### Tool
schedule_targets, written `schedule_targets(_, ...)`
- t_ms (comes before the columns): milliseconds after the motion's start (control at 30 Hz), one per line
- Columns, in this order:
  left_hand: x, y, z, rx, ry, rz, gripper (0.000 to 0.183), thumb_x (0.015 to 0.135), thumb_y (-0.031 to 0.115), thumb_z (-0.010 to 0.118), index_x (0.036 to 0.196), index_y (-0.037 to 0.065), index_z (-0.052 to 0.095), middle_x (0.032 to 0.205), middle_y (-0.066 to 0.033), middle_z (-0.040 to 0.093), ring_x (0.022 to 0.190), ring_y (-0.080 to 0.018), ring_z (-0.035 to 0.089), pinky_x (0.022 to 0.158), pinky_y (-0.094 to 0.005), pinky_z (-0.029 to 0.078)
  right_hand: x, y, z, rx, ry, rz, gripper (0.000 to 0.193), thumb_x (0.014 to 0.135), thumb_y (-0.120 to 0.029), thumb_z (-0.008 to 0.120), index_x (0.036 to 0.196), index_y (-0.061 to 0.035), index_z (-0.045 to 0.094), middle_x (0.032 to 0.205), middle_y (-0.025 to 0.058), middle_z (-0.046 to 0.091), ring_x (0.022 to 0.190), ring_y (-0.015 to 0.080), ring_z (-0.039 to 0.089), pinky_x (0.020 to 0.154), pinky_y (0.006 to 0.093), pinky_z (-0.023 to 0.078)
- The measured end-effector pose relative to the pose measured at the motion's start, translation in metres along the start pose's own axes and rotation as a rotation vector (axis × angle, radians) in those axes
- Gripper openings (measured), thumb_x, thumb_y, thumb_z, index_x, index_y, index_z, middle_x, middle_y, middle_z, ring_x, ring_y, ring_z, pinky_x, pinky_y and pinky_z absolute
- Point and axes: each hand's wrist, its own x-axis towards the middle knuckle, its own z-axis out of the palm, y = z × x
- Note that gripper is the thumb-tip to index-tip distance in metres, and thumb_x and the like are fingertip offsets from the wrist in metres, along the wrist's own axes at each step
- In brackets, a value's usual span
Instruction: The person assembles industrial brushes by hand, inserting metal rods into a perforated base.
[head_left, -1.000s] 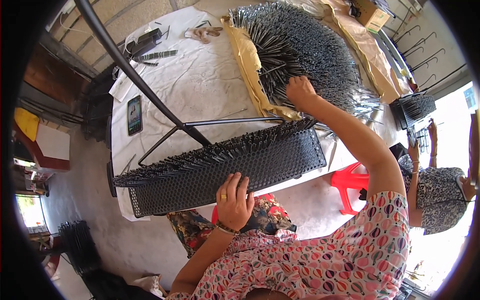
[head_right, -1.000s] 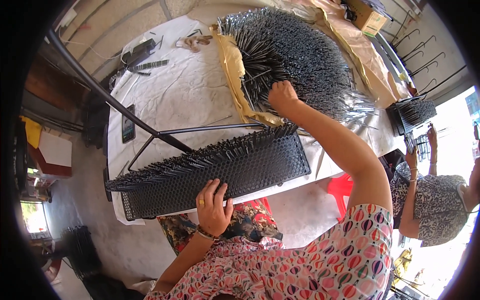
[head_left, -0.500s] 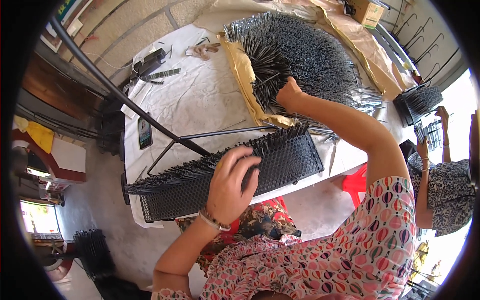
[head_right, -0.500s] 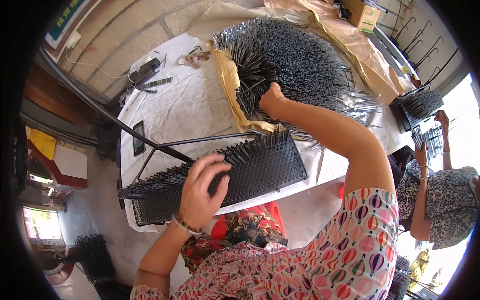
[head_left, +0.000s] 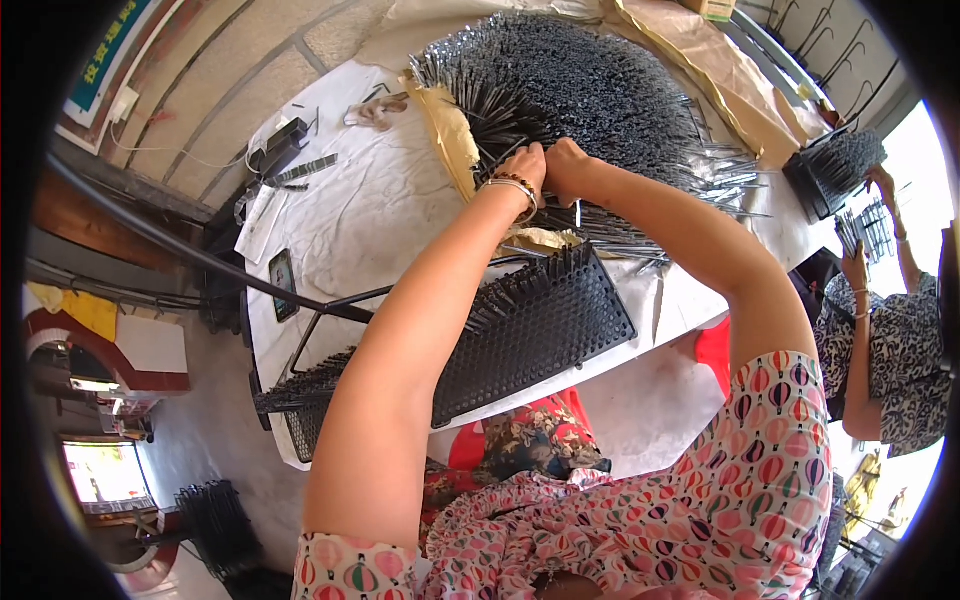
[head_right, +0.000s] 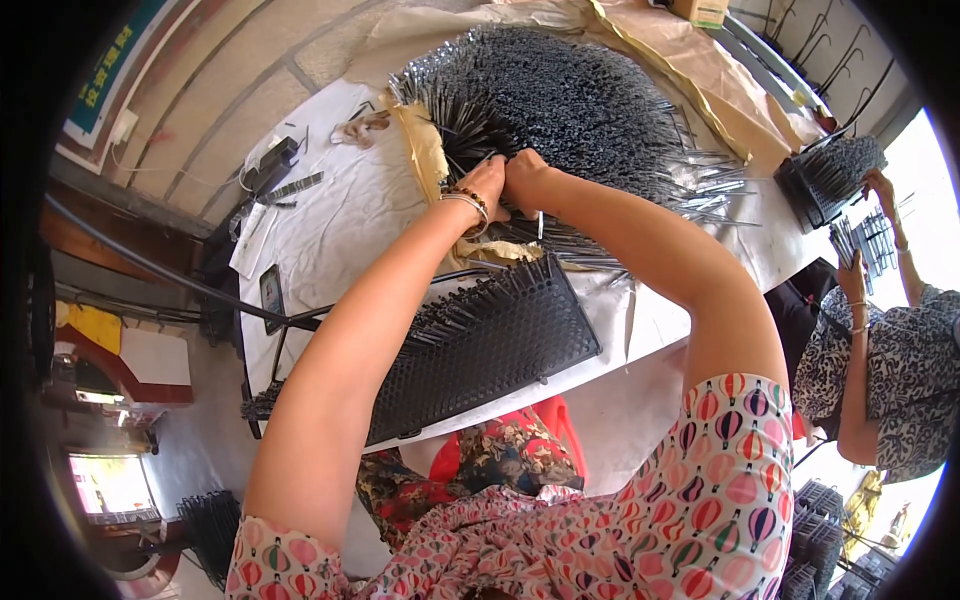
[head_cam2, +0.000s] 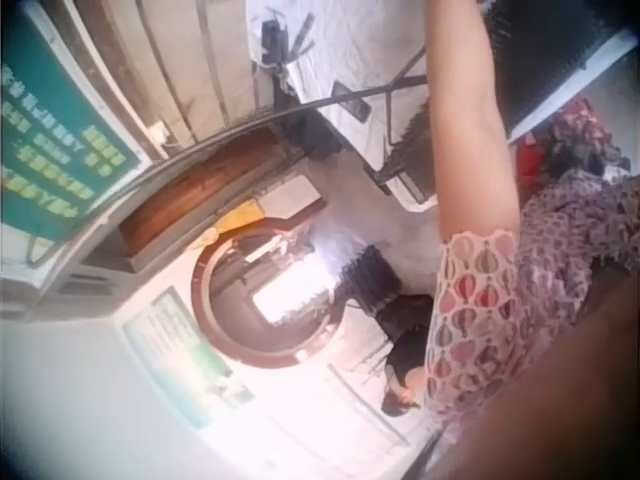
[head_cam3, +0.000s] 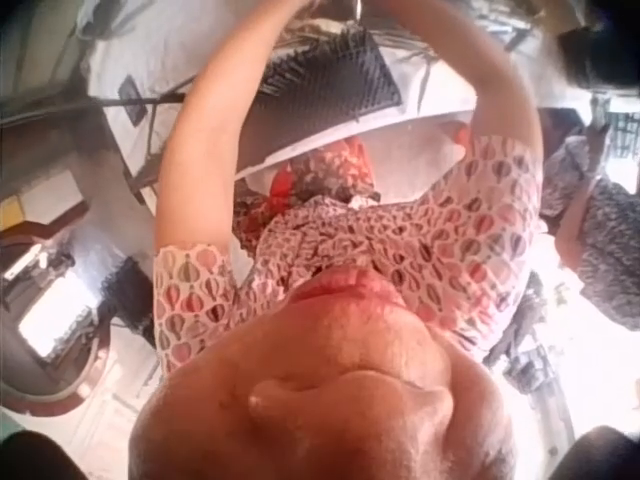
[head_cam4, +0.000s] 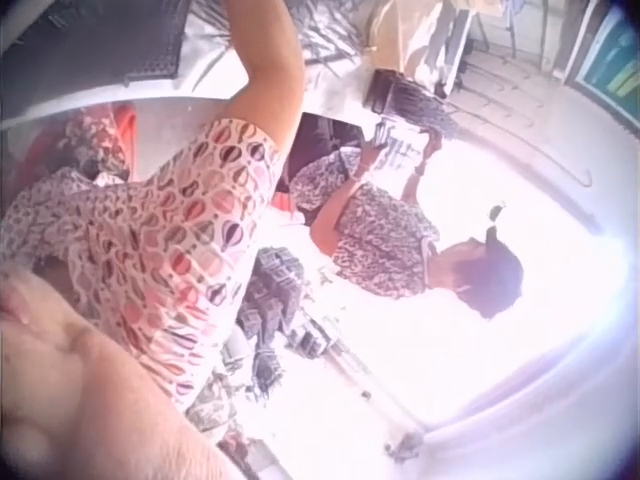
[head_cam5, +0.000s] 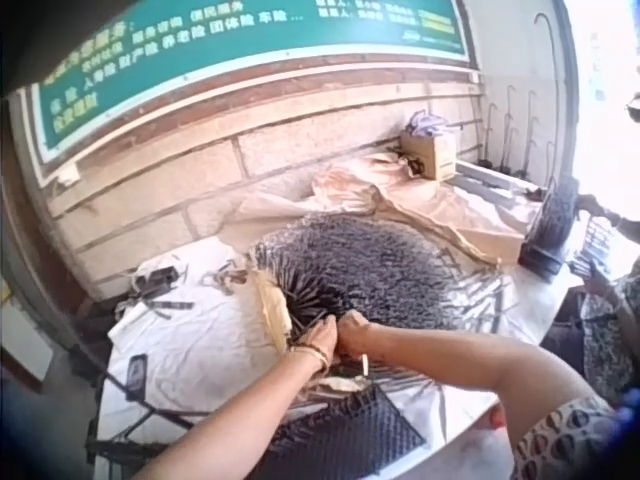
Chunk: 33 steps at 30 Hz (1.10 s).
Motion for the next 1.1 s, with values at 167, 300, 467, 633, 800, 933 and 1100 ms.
schedule_targets(167,0.016,-0.003,0.009,-0.447,0.098,0.177,0.096,0.046,0.026,0.088,0.126,0.006,0.040,0.119,-0.0173,0.055,0.111,-0.0318,0.053,0.094,-0.0363,0.043,-0.023,0.008,-0.003,0.021,-0.001,0.016,0.039,0.055,-0.025,0.080,0.092,-0.0132,0.070,0.093,0.0039,0.067,0.096,0.0195,0.061,0.078,0.0350,0.047)
schedule_targets(300,0.017,-0.020,0.031,-0.367,0.230,0.325,0.081,0.050,0.039,0.085,0.116,0.008,0.051,0.111,-0.0146,0.056,0.105,-0.0317,0.054,0.092,-0.0375,0.043,-0.043,0.023,-0.026,0.009,0.126,-0.083,0.027,0.060,-0.024,0.078,0.080,-0.0098,0.069,0.082,0.0054,0.067,0.080,0.0226,0.065,0.074,0.0349,0.047)
schedule_targets(467,0.032,-0.006,0.039,-0.416,0.372,0.251,0.048,0.073,0.045,0.068,0.097,0.003,0.062,0.095,-0.0163,0.061,0.092,-0.0319,0.059,0.078,-0.0405,0.046,-0.046,0.037,-0.032,-0.172,0.242,-0.092,0.019,0.061,-0.024,0.077,0.072,-0.0113,0.068,0.069,0.0028,0.066,0.074,0.0203,0.064,0.071,0.0333,0.043)
schedule_targets(633,0.041,0.000,0.022,-0.467,0.291,0.205,0.044,0.076,0.042,0.066,0.094,0.002,0.063,0.085,-0.0158,0.066,0.082,-0.0330,0.062,0.073,-0.0408,0.048,-0.055,0.049,-0.038,-0.228,0.347,-0.012,0.008,0.067,-0.022,0.071,0.068,-0.0145,0.069,0.073,0.0009,0.065,0.077,0.0167,0.063,0.074,0.0310,0.040)
schedule_targets(800,0.058,-0.024,0.011,-0.935,0.472,0.042,0.032,0.079,0.033,0.066,0.088,0.003,0.063,0.072,-0.0103,0.065,0.067,-0.0222,0.062,0.064,-0.0343,0.048,-0.079,0.070,-0.052,0.138,1.053,-0.018,0.019,0.077,-0.021,0.065,0.088,-0.0058,0.066,0.096,0.0058,0.063,0.090,0.0235,0.059,0.082,0.0367,0.042)
schedule_targets(933,0.056,-0.021,-0.033,-1.381,0.592,-0.096,0.029,0.083,0.029,0.066,0.074,0.003,0.058,0.062,-0.0043,0.060,0.052,-0.0129,0.056,0.050,-0.0267,0.044,-0.096,0.067,-0.027,0.399,1.220,0.128,0.020,0.080,-0.017,0.064,0.093,-0.0024,0.066,0.090,0.0102,0.063,0.081,0.0255,0.062,0.072,0.0345,0.048)
schedule_targets(1100,0.058,-0.018,-0.084,-1.745,0.494,-0.277,0.028,0.088,0.026,0.059,0.072,0.003,0.055,0.063,-0.0089,0.055,0.051,-0.0209,0.053,0.045,-0.0337,0.047,-0.110,0.029,0.017,0.977,1.122,0.187,0.020,0.080,-0.013,0.065,0.095,-0.0002,0.066,0.083,0.0132,0.065,0.065,0.0196,0.063,0.057,0.0289,0.049)
